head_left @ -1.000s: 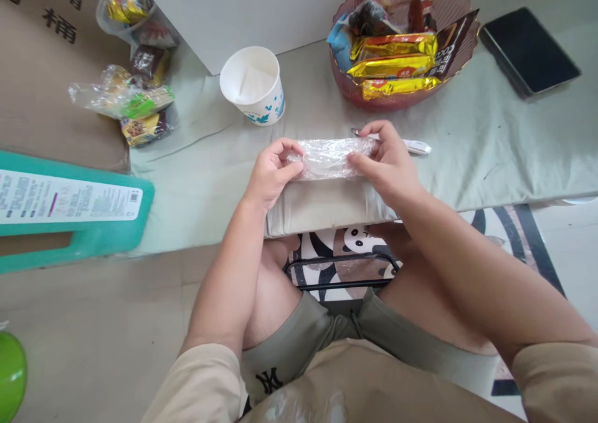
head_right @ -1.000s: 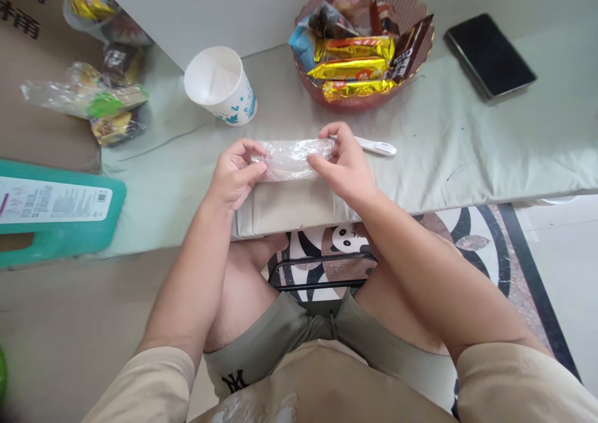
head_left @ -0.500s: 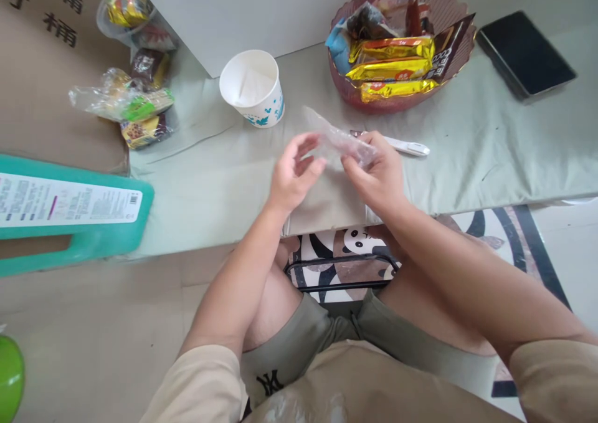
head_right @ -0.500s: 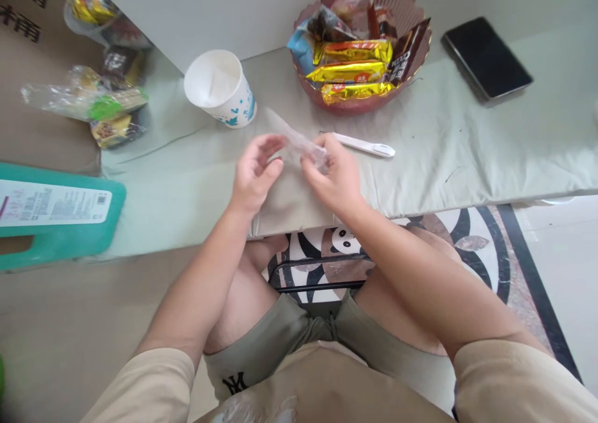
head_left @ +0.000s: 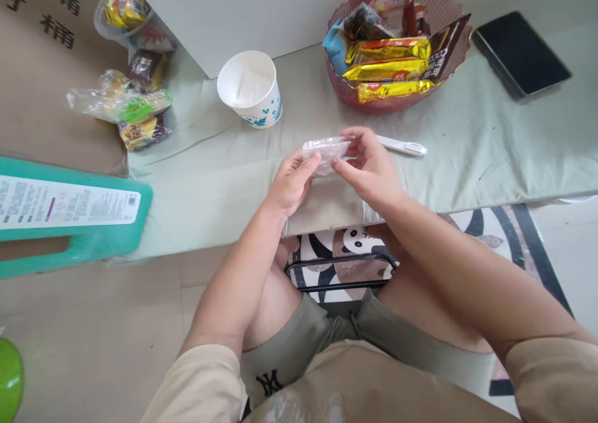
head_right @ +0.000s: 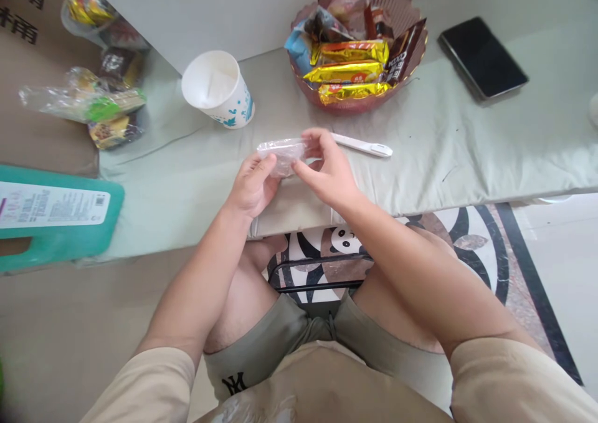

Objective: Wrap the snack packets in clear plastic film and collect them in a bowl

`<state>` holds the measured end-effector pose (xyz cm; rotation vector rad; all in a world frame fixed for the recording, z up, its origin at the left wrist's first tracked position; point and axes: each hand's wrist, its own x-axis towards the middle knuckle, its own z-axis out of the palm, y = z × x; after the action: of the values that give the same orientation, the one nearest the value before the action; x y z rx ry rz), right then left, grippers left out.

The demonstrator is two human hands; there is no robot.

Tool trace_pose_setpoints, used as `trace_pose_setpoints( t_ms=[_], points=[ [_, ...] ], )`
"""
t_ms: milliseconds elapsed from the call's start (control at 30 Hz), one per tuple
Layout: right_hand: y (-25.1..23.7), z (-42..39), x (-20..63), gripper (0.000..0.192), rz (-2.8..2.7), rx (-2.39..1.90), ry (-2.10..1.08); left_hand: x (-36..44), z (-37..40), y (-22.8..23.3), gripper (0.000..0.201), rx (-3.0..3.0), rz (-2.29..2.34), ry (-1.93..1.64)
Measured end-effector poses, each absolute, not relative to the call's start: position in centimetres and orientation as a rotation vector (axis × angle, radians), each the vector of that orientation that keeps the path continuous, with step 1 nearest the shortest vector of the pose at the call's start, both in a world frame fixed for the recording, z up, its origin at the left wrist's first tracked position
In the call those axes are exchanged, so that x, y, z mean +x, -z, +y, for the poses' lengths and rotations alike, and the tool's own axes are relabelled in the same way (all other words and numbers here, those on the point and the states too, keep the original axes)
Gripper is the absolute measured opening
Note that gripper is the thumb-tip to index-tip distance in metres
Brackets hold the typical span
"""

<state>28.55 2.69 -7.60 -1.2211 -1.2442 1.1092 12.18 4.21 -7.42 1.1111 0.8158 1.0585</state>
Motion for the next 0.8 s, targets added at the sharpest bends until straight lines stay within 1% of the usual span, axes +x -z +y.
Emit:
trace_pose_setpoints(
  t_ms=[67,167,267,333,367,433,500,600,667,700,733,800],
  points=[
    [7.1,2.7,28.5,0.025,-1.233,-1.191,-1.193,12.1,4.5,7.6,0.048,1.159,0.884,-1.088],
    [6.2,2.5,28.4,0.021,-1.168,-1.180,-1.184,11.4,5.0,7.9,0.053,1.174,1.005,-1.152],
    [5.7,2.5,28.6,0.020,-1.132,-1.182,-1.243,9.8,5.1,7.4,0.042,1.181,1.194,-1.349],
    [5.6,2.6,28.7,0.018,-1.129,-1.219,-1.278,8.5,4.9,6.3,0.030,1.266,1.378,-1.512],
    [5.6,2.7,28.7,0.016,-1.128,-1.238,-1.285,8.0,4.9,5.5,0.027,1.325,1.466,-1.587],
    [5.5,2.7,28.7,0.014,-1.131,-1.258,-1.290,7.2,5.4,3.2,0.027,1.468,1.594,-1.669],
    [5.4,2.6,28.6,0.012,-1.135,-1.252,-1.294,6.9,7.0,0.6,0.031,1.641,1.655,-1.654],
    [5.2,2.6,28.4,0.010,-1.145,-1.235,-1.301,7.1,11.5,-2.6,0.035,1.891,1.781,-1.355],
    [5.2,2.7,28.4,0.009,-1.147,-1.229,-1.304,7.4,15.1,-3.6,0.040,1.969,1.987,-1.013],
    [5.2,2.8,28.4,0.009,-1.149,-1.227,-1.308,7.5,16.9,-3.6,0.042,2.003,2.050,-0.798],
    [5.1,2.9,28.5,0.009,-1.151,-1.226,-1.310,7.6,18.5,-3.5,0.045,2.008,2.065,-0.694],
    [5.0,3.1,28.6,0.009,-1.155,-1.235,-1.295,7.6,20.9,-2.5,0.044,2.022,2.012,-0.436]
  ],
)
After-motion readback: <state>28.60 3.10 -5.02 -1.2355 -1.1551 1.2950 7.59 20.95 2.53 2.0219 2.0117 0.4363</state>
